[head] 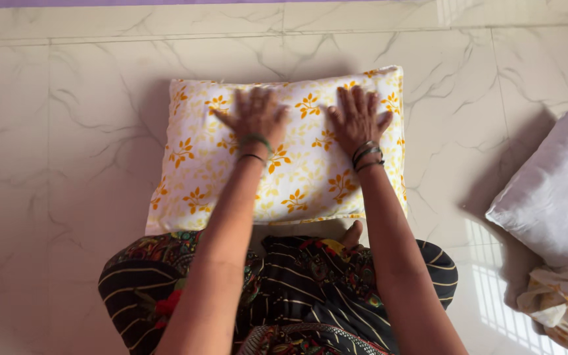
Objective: The person sits on the floor and puts pillowcases on pillows. They insert the pillows into the cases, adjust the fabric, and smooth the surface.
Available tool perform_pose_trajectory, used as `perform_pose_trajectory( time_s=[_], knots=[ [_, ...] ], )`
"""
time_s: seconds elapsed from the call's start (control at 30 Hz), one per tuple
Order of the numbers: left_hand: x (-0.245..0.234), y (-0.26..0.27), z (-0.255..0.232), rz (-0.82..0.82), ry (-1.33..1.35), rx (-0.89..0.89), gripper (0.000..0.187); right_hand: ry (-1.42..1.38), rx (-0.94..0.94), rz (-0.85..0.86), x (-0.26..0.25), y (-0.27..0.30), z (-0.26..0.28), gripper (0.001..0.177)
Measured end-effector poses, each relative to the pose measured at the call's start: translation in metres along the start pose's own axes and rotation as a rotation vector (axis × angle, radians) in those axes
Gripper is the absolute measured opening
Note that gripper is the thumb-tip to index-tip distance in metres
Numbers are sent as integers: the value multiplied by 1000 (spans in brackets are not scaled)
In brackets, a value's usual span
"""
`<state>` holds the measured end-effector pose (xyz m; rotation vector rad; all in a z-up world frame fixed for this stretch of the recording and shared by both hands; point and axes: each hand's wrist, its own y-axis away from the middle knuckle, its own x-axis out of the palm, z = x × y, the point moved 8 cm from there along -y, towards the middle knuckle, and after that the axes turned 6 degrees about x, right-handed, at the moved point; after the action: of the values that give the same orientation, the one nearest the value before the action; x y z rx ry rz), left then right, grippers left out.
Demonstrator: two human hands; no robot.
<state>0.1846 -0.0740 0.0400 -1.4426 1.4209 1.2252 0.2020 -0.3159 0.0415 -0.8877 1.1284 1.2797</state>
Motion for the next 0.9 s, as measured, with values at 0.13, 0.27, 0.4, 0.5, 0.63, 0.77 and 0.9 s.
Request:
perform_pose_trajectory(
  time_s=[0.13,0.27,0.4,0.5,0.63,0.77,0.9],
  knots=[
    [-13,-12,89,130,-1,-256,71,-117,246,170,5,-26,-40,75],
    [12,-13,153,66,212,-425,71,-195,494,339,21,-43,-96,76],
    [63,-32,215,-120,233,-559,78,-99,599,107,44,-51,-156,78],
    [95,-45,288,-268,330,-637,77,-202,661,-157,55,-57,-189,98],
    [131,-65,334,-186,1710,-678,99,-1030,649,12,78,-91,-230,90],
    [105,-71,317,-54,1706,-587,77,-1476,381,213,72,-142,-207,62],
    [69,-87,280,-86,1737,-318,46,-1197,233,62,26,-147,-186,39]
  ],
)
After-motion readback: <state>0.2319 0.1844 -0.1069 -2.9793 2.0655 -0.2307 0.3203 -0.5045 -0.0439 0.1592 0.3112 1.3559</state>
